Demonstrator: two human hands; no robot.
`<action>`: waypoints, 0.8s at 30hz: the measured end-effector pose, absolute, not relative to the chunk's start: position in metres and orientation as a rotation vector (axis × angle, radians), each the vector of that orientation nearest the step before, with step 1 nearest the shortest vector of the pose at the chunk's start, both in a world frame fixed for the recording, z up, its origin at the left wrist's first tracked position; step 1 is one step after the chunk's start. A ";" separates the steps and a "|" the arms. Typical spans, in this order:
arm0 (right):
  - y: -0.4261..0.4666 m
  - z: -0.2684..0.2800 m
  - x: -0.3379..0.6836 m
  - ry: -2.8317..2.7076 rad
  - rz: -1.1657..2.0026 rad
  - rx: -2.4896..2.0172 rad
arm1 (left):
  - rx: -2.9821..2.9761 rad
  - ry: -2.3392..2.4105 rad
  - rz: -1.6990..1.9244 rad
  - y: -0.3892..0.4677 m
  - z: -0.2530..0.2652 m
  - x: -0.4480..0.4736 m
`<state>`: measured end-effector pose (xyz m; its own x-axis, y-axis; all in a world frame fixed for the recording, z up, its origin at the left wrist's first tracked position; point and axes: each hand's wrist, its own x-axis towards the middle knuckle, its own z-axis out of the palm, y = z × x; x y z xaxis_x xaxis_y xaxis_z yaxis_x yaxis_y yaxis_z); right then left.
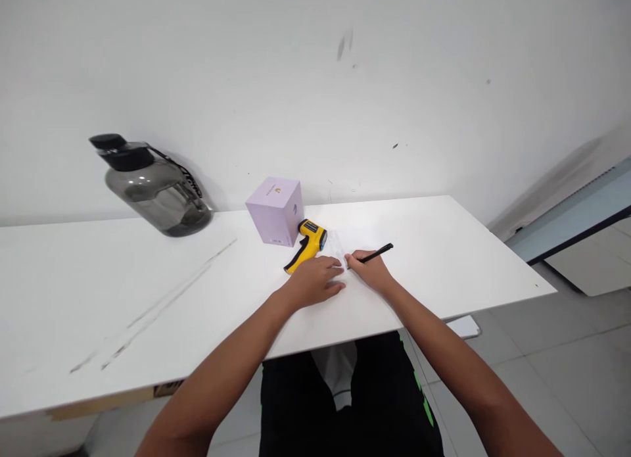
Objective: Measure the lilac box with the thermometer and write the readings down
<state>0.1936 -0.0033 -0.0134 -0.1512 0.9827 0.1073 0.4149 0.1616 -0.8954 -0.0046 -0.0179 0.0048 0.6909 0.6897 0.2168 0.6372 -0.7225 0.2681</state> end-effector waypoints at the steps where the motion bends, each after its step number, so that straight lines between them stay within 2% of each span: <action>1: -0.003 -0.014 0.194 -1.683 0.958 -1.352 | 2.728 1.078 0.462 -0.018 0.005 -0.005; 24: -0.004 -0.012 0.194 -1.670 0.882 -1.404 | 2.716 1.087 0.427 -0.021 0.009 -0.003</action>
